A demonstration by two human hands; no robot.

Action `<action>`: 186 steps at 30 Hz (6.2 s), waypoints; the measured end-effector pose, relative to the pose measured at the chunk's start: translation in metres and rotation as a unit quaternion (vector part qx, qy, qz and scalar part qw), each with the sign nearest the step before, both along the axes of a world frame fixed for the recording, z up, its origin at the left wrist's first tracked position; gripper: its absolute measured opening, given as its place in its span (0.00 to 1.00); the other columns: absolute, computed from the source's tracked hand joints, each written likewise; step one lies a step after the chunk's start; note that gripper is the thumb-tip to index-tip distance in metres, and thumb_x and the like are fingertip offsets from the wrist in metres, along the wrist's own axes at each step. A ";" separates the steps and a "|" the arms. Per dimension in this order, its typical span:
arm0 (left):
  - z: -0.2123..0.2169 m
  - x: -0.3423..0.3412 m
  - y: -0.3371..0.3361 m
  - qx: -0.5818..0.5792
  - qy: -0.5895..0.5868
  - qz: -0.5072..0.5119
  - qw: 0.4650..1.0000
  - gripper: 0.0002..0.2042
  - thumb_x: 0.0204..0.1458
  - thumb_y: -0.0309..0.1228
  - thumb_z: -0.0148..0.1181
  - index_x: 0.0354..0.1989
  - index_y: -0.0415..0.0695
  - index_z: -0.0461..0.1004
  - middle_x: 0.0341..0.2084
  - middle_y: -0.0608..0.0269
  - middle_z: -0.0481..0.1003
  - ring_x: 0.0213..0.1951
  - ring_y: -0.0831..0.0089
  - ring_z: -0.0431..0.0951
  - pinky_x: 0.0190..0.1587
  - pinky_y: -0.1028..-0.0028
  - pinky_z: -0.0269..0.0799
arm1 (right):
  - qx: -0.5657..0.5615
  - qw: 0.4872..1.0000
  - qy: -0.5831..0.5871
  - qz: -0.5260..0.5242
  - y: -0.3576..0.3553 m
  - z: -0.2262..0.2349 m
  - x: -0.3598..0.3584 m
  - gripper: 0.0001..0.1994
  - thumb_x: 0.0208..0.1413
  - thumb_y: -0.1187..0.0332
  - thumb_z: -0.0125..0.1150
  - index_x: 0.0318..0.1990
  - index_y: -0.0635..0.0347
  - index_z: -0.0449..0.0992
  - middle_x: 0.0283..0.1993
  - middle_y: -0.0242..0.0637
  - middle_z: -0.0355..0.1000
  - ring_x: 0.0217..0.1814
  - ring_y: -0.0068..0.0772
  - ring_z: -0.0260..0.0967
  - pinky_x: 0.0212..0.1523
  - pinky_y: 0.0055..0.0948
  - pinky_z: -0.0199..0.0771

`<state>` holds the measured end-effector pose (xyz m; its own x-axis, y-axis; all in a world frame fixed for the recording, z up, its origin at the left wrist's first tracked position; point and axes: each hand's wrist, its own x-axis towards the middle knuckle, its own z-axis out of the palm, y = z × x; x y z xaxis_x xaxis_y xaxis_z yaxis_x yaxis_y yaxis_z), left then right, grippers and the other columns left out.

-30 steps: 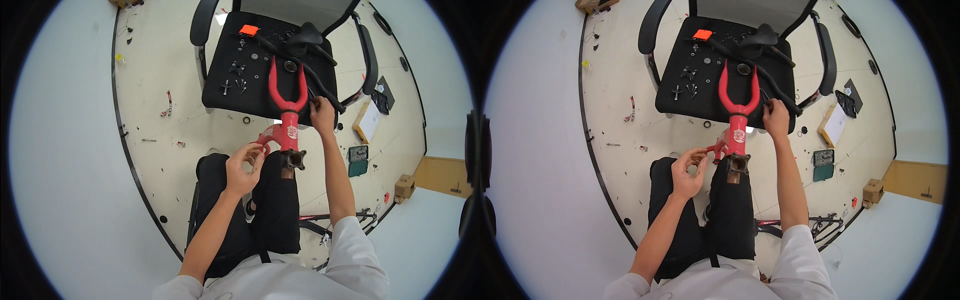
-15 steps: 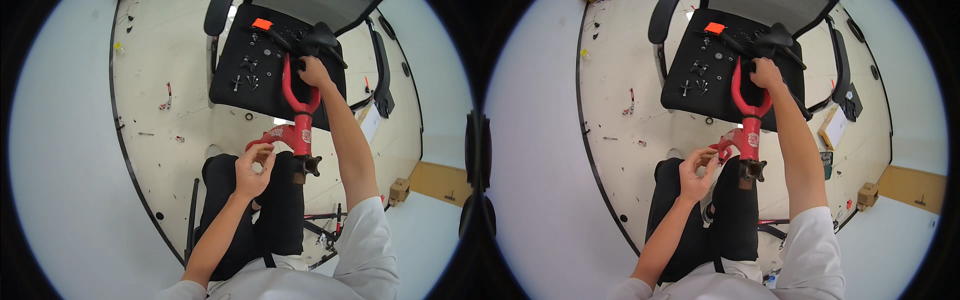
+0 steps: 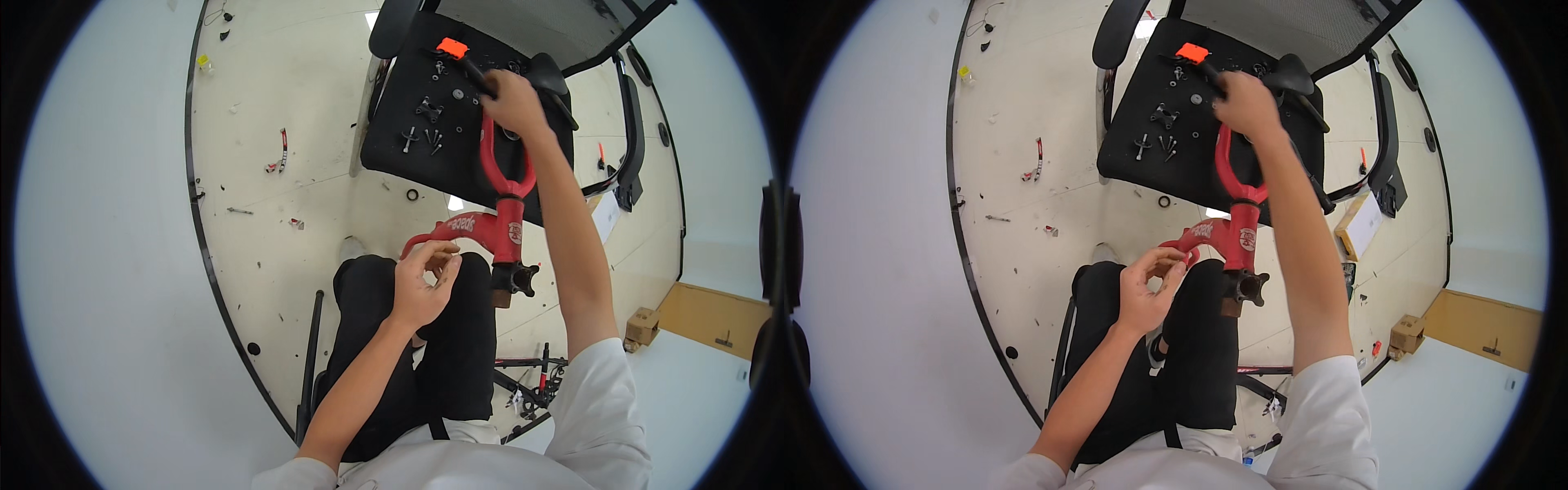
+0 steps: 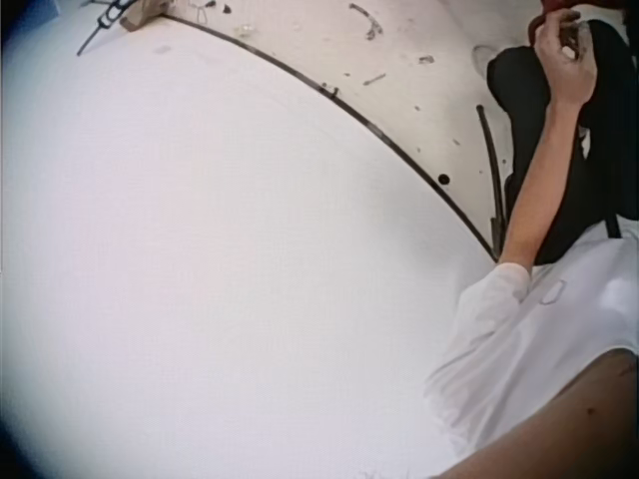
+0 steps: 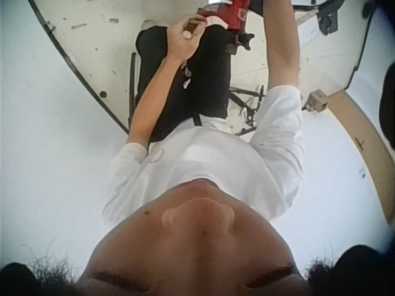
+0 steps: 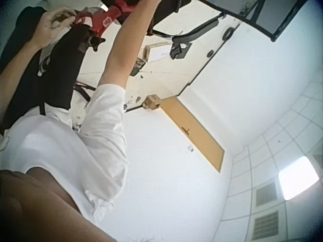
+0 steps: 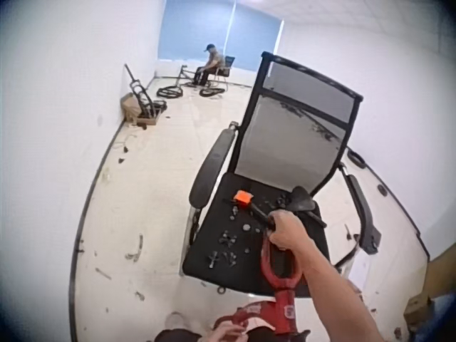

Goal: The person assembles a bicycle handlebar by inserting it into a red fork clamp, adding spacers and bolts, and tightening the components with an Allen key. The person repeatedly adjusts the handlebar position and secures the stem to the fork.

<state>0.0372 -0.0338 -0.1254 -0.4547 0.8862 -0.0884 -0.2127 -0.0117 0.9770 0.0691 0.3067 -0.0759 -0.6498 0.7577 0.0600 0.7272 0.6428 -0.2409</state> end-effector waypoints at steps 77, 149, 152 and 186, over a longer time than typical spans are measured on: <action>-0.007 0.006 0.041 -0.050 0.106 -0.005 0.993 0.07 0.60 0.26 0.60 0.41 0.36 0.78 0.27 0.65 0.78 0.29 0.81 0.76 0.33 0.79 0.71 | 0.086 0.957 0.241 -0.140 -0.066 -0.027 0.142 0.09 0.51 0.70 0.64 0.39 0.63 0.79 0.39 0.45 0.75 0.42 0.49 0.75 0.44 0.41 0.75; 0.051 -0.076 -0.030 0.007 -0.171 -0.005 0.985 0.10 0.62 0.33 0.52 0.41 0.36 0.72 0.31 0.54 0.77 0.30 0.66 0.79 0.32 0.68 0.76 | 0.193 0.961 0.184 -0.072 -0.286 0.014 0.244 0.19 0.50 0.70 0.71 0.50 0.59 0.77 0.46 0.41 0.72 0.45 0.43 0.71 0.45 0.38 0.68; 0.044 -0.074 -0.030 0.001 -0.166 0.000 0.986 0.11 0.61 0.32 0.51 0.42 0.35 0.71 0.31 0.54 0.77 0.30 0.66 0.78 0.34 0.67 0.76 | 0.199 0.960 0.186 -0.070 -0.286 0.012 0.244 0.19 0.50 0.71 0.71 0.51 0.59 0.77 0.46 0.41 0.72 0.46 0.43 0.70 0.46 0.39 0.68; 0.097 0.008 0.017 0.123 0.512 -0.132 0.840 0.15 0.53 0.30 0.68 0.48 0.42 0.76 0.43 0.57 0.77 0.48 0.57 0.76 0.49 0.66 0.70 | 0.041 0.978 0.205 0.022 -0.262 0.050 0.207 0.17 0.53 0.68 0.70 0.50 0.56 0.78 0.43 0.35 0.75 0.44 0.39 0.72 0.47 0.36 0.67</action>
